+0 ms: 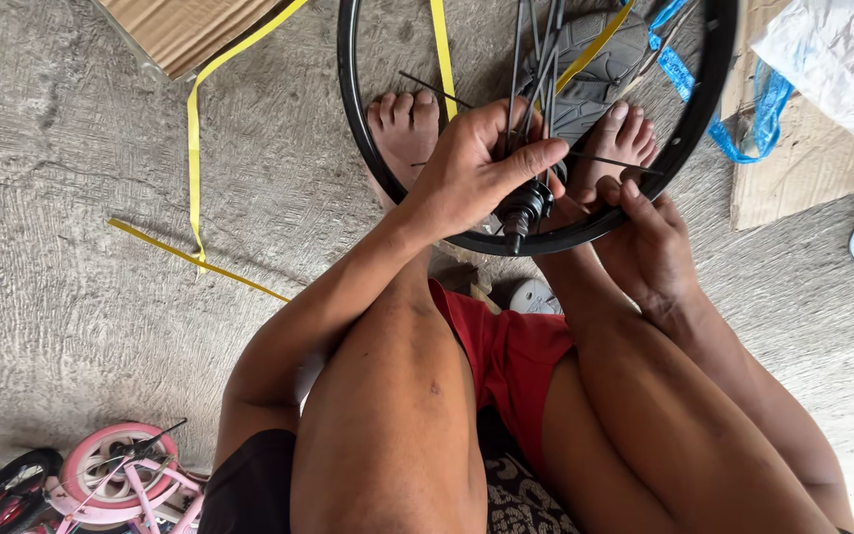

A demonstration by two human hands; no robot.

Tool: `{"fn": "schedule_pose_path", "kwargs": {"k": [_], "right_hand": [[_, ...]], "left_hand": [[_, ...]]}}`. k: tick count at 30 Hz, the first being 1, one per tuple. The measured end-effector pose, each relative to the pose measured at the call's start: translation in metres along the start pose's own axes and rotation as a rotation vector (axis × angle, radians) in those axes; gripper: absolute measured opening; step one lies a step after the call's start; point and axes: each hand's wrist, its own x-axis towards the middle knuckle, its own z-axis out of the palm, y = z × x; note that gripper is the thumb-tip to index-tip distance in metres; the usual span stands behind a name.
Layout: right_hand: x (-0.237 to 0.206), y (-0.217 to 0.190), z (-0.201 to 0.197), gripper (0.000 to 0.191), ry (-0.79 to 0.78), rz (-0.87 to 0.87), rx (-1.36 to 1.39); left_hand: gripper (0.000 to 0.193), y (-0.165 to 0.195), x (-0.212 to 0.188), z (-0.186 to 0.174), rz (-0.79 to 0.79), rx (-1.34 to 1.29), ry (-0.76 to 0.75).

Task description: The person inserts multiple spokes into the hub of a bicycle wheel, arranging them radially. They then attach the rim to the hub and begin threading the spokes through the rim holes.

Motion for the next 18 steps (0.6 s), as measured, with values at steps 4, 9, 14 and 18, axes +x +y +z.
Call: {"fn": "schedule_pose_path", "kwargs": {"k": [4, 9, 14, 18], "right_hand": [[-0.001, 0.004, -0.008, 0.015, 0.065, -0.002, -0.089], [-0.01, 0.004, -0.028, 0.034, -0.026, 0.205, -0.254], [-0.001, -0.035, -0.047, 0.037, -0.057, 0.46, -1.48], [0.021, -0.09, -0.046, 0.029, -0.003, 0.534, -1.937]], "left_hand": [[0.024, -0.006, 0.002, -0.002, -0.042, -0.048, 0.012], [0.025, -0.011, 0.003, 0.001, -0.097, 0.113, 0.018], [0.027, -0.018, 0.004, 0.001, -0.058, 0.137, -0.004], [0.028, -0.024, 0.006, -0.002, -0.048, 0.164, 0.0]]}}
